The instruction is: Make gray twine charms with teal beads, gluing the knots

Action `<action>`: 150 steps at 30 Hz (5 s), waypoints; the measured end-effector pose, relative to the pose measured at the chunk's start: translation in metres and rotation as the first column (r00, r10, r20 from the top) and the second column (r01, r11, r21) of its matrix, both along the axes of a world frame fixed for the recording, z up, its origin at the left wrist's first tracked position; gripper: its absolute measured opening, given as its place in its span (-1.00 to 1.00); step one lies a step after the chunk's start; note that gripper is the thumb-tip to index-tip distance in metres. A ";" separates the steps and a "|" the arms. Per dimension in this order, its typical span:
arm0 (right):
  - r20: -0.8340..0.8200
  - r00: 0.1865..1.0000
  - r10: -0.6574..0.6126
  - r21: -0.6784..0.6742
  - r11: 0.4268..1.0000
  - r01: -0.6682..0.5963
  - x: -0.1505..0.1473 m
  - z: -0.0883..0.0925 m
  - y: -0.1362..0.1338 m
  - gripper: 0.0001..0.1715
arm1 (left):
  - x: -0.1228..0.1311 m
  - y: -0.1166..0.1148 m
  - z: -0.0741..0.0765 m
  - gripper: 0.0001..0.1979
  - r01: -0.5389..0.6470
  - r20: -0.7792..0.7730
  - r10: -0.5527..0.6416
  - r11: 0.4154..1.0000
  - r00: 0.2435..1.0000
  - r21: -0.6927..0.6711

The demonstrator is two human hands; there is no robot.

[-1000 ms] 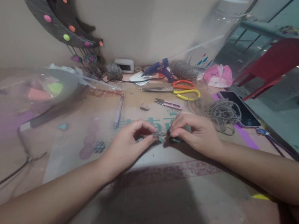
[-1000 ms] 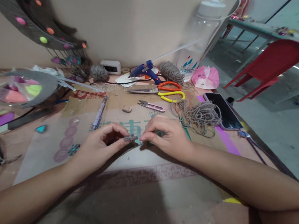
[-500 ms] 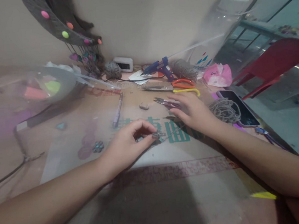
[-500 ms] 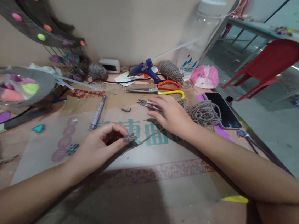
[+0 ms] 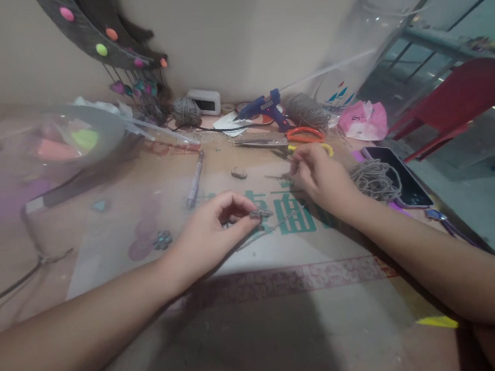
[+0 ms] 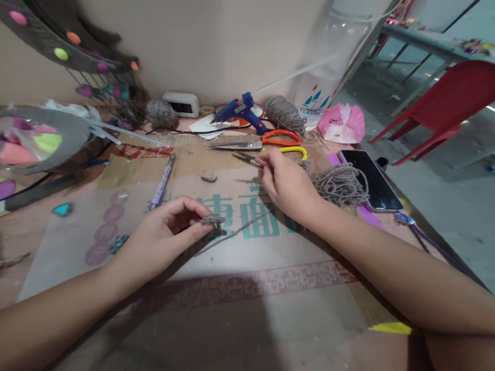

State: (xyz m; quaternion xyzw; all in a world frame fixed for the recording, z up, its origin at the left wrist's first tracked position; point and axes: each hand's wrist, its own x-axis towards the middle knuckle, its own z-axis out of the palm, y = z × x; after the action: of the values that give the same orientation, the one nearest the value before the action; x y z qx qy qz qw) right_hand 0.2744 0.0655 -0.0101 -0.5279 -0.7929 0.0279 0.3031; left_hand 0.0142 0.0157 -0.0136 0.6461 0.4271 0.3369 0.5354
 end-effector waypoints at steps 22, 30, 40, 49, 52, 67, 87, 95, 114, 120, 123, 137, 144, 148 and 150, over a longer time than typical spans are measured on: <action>-0.114 0.892 0.437 -0.099 0.889 -0.447 -0.013 0.011 -0.043 -0.51 | -0.001 0.000 -0.001 -0.87 -0.028 0.073 0.025 0.999 0.997 0.031; -0.112 0.886 0.449 -0.094 0.883 -0.460 -0.018 0.010 -0.045 -0.53 | 0.000 0.001 -0.001 -0.88 -0.020 0.042 0.018 0.999 0.999 0.037; -0.136 0.877 0.460 -0.128 0.870 -0.476 -0.022 0.011 -0.047 -0.62 | -0.001 -0.002 -0.002 -0.91 0.019 0.018 -0.021 0.996 1.000 0.082; -0.170 0.873 0.456 -0.121 0.870 -0.478 -0.023 0.010 -0.048 -0.64 | 0.000 -0.001 -0.001 -0.94 0.028 0.012 -0.029 0.996 1.000 0.086; -0.159 0.876 0.456 -0.118 0.872 -0.475 -0.024 0.012 -0.048 -0.64 | 0.000 -0.001 -0.001 -0.94 0.026 0.004 -0.027 0.996 1.000 0.084; -0.260 0.908 0.327 -0.075 0.931 -0.357 -0.021 0.013 -0.047 -0.55 | -0.001 -0.001 0.001 -0.92 0.016 -0.026 -0.014 0.996 1.000 0.086; -0.064 0.932 0.358 0.046 0.934 -0.355 -0.019 0.016 -0.049 -0.53 | 0.001 -0.002 0.003 -0.90 0.012 -0.018 -0.011 0.998 1.000 0.061; 0.171 0.918 0.357 0.216 0.896 -0.389 -0.009 0.017 -0.051 -0.62 | 0.001 -0.003 0.005 -0.89 -0.022 -0.094 0.032 0.994 0.995 0.108; 0.299 0.907 0.296 0.262 0.888 -0.377 -0.012 0.014 -0.051 -0.65 | 0.001 -0.003 0.004 -0.91 -0.031 -0.091 0.040 0.995 0.995 0.096; 0.328 0.907 0.265 0.322 0.871 -0.371 -0.011 0.014 -0.051 -0.65 | 0.000 -0.002 0.004 -0.90 -0.041 -0.051 0.043 0.999 0.998 0.024; 0.297 0.922 0.247 0.316 0.886 -0.339 -0.010 0.013 -0.051 -0.62 | 0.000 -0.002 0.004 -0.89 -0.041 -0.037 0.042 0.999 0.998 0.023; 0.392 0.886 0.249 0.359 0.845 -0.397 -0.015 0.016 -0.050 -0.69 | 0.001 -0.001 0.003 -0.91 -0.041 -0.012 0.041 0.999 0.999 0.003; 0.334 0.902 0.274 0.389 0.832 -0.397 -0.009 0.015 -0.049 -0.66 | 0.002 -0.001 0.001 -0.87 -0.048 0.014 0.048 0.998 0.999 -0.028; 0.345 0.901 0.265 0.347 0.855 -0.384 -0.010 0.013 -0.047 -0.67 | 0.002 0.000 0.002 -0.89 -0.044 0.016 0.044 0.999 0.999 -0.021; 0.357 0.896 0.265 0.345 0.854 -0.390 -0.012 0.013 -0.046 -0.68 | 0.001 0.000 0.002 -0.90 -0.041 0.010 0.041 0.999 0.999 -0.015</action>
State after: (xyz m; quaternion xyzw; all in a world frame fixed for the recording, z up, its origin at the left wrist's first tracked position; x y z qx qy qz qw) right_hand 0.2626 0.0191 0.0029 -0.3066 -0.8962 -0.1656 0.2746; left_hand 0.0157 0.0156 -0.0121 0.6314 0.4399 0.3480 0.5354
